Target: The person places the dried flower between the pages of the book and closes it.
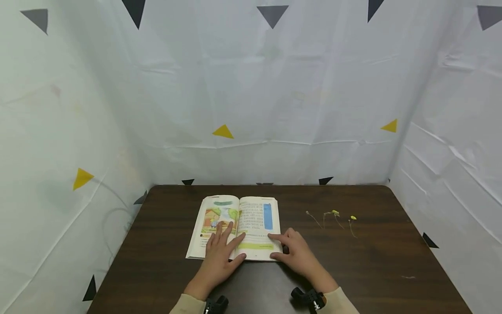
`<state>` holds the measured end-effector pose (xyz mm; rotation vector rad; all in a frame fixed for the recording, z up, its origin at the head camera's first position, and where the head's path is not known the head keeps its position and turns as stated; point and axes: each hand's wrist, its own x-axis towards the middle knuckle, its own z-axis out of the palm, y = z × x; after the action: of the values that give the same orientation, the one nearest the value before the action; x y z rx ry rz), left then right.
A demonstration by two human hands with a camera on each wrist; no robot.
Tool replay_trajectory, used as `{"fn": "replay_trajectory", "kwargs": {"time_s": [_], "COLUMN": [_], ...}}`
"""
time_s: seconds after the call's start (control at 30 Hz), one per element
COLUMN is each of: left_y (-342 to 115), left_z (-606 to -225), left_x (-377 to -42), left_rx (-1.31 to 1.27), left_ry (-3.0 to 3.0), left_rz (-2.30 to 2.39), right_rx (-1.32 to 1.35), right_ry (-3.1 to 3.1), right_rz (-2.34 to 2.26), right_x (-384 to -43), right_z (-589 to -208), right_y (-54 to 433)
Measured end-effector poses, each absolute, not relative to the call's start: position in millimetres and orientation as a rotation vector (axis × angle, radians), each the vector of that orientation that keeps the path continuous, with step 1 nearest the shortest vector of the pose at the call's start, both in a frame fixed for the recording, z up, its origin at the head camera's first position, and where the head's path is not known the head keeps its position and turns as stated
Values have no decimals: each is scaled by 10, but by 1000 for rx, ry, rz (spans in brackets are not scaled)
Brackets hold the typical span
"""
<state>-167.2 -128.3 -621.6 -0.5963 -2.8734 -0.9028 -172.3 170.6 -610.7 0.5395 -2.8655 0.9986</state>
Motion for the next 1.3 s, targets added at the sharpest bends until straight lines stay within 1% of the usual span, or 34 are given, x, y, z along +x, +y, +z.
{"fn": "replay_trajectory", "kwargs": {"time_s": [0.1,0.2,0.57,0.87,0.93,1.13,1.23,1.3], "left_y": [-1283,-1276,-1265,-1262,-1273,-1289,-1282,-1282], "left_z": [-6205,-6197,-6191,-6176,-6165,-6165,-6167,-6170], "left_x": [-1667,-1663,-1659,-1651,-1641,-1642,-1642,-1643], "left_rx": [-596,-594,-603,-599,-606,-631,-640,-644], "left_ry": [-2868,-2865,-2871,-2870,-2873,-2860,-2867,-2881], "left_rz": [-897,-891,-879,-866,-856,-806,-813,-825], "right_rx": [604,614,409,388,369,365,418,507], "right_ry": [-2829,-2814,-2788,-2791,-2753,-2383,-2298,-2276], "right_rz": [1041,1060,1000,1011,1086,1560,1569,1512], "right_x": [-1731,-1742,-1734,-1741,-1757,-1754,-1728,-1712], "right_z": [-6119,-6119,-6250,-6208,-6214,-6197,-6195,-6195], "right_y": [1739,1736,1650,1631,1627,1651,1658,1643]}}
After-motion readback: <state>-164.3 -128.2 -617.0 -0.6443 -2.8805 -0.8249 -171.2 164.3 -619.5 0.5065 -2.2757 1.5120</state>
